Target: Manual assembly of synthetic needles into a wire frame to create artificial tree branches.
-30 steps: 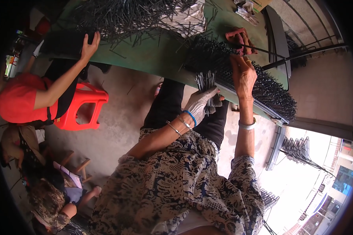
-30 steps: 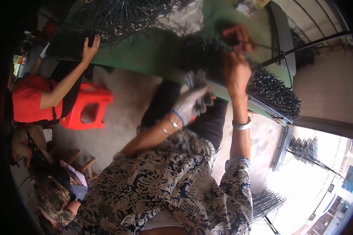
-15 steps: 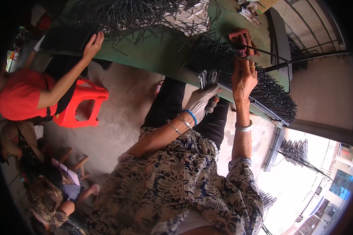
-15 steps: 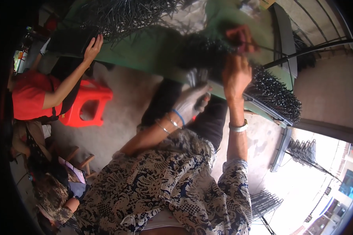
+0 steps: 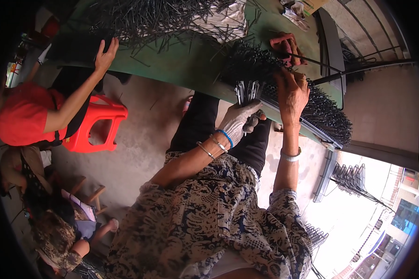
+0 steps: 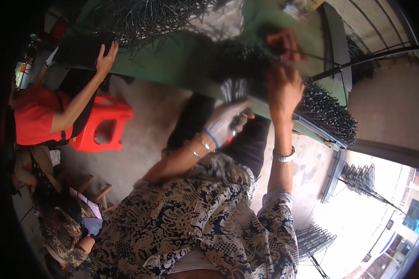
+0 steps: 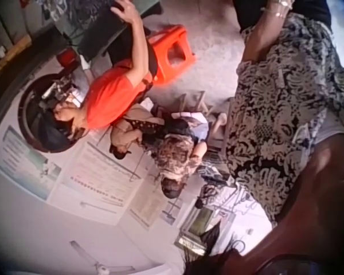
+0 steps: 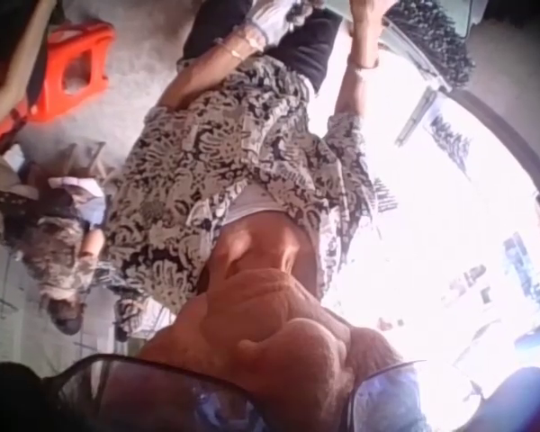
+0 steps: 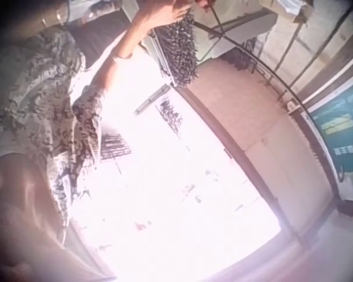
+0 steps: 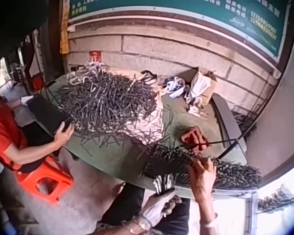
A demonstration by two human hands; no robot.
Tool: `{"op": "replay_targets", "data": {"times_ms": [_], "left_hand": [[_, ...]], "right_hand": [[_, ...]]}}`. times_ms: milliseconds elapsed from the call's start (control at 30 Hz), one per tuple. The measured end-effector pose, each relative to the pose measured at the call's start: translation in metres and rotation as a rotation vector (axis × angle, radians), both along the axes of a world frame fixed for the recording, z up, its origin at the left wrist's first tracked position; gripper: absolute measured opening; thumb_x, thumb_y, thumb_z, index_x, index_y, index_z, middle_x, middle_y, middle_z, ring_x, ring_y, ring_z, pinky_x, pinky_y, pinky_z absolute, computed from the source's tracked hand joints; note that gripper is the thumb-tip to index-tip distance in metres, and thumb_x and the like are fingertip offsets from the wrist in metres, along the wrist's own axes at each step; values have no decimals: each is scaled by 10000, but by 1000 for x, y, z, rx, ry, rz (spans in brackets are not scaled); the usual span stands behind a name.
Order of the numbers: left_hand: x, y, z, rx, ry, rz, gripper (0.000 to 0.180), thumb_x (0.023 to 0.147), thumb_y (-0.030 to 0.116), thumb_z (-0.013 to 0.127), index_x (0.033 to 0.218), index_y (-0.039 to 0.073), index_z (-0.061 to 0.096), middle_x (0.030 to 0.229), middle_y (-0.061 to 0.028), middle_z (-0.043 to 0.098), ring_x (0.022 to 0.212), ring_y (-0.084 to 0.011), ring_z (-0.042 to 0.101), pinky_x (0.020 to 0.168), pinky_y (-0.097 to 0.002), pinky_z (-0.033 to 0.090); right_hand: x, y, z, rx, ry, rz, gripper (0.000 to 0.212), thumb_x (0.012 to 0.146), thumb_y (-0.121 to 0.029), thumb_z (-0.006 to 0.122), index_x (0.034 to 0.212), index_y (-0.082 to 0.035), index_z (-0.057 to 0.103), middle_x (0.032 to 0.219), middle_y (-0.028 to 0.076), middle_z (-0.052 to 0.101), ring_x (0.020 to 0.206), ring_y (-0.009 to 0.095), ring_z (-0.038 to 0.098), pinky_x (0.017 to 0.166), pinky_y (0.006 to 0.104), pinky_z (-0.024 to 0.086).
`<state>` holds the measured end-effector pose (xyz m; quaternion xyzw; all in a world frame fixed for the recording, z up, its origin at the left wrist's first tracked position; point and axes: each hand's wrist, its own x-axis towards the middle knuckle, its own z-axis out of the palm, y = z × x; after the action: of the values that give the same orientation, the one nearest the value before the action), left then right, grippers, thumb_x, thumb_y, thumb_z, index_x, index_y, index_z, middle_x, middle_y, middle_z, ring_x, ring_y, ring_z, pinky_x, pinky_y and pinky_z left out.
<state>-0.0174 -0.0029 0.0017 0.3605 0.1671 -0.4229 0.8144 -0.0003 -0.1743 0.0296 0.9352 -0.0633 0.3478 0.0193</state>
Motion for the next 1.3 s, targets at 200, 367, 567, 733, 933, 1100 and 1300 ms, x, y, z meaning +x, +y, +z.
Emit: {"op": "replay_targets", "data": {"times_ms": [200, 367, 567, 733, 933, 1100, 1300], "left_hand": [[-2, -4, 0, -9, -59, -49, 185, 897, 253, 717, 897, 72, 684, 748, -62, 701, 501, -50, 530, 389, -185, 328], [-7, -9, 1, -7, -98, -85, 208, 908, 292, 704, 910, 84, 697, 755, -51, 706, 511, -57, 547, 399, -189, 351], [3, -18, -3, 51, -18, -52, 292, 924, 390, 668, 989, 105, 687, 761, -47, 705, 521, -73, 561, 421, -228, 434], [12, -22, -26, 79, -30, -99, 296, 933, 394, 654, 1010, 110, 676, 750, -34, 697, 561, -91, 612, 444, -235, 475], [9, -24, -16, 134, 85, 29, 240, 925, 342, 673, 978, 109, 672, 716, -20, 676, 504, -90, 564, 436, -229, 451], [7, -18, -13, 116, 88, 23, 186, 902, 264, 705, 869, 86, 669, 696, 0, 650, 520, -79, 561, 413, -226, 417], [4, -13, -4, 20, 62, 2, 165, 883, 225, 722, 844, 78, 660, 688, -14, 630, 507, -63, 520, 395, -201, 331]], "right_hand": [[-24, -5, 2, 806, 288, 263, 134, 902, -78, 638, 1016, -36, 696, 892, 37, 647, 795, 107, 606, 708, 257, 467], [-31, -13, 11, 988, 394, 311, 97, 909, -66, 612, 975, -14, 660, 826, 29, 662, 747, 96, 599, 695, 248, 477], [-34, -17, 24, 1078, 238, 336, 70, 914, -64, 600, 956, -13, 623, 835, 29, 668, 737, 91, 599, 697, 239, 481], [-21, -17, 14, 762, -126, 132, 68, 928, -63, 610, 984, -27, 622, 840, 32, 671, 750, 82, 588, 711, 236, 471], [-7, -13, -1, 779, -243, 57, 64, 934, -73, 620, 989, -39, 624, 805, 40, 662, 720, 74, 578, 684, 240, 474], [-6, -25, -22, 631, -189, 23, 61, 937, -79, 619, 992, -57, 629, 797, 44, 665, 698, 79, 578, 668, 246, 484], [-3, -20, -20, 582, -192, 13, 58, 933, -87, 627, 986, -65, 630, 796, 45, 661, 693, 74, 570, 665, 246, 486]]}}
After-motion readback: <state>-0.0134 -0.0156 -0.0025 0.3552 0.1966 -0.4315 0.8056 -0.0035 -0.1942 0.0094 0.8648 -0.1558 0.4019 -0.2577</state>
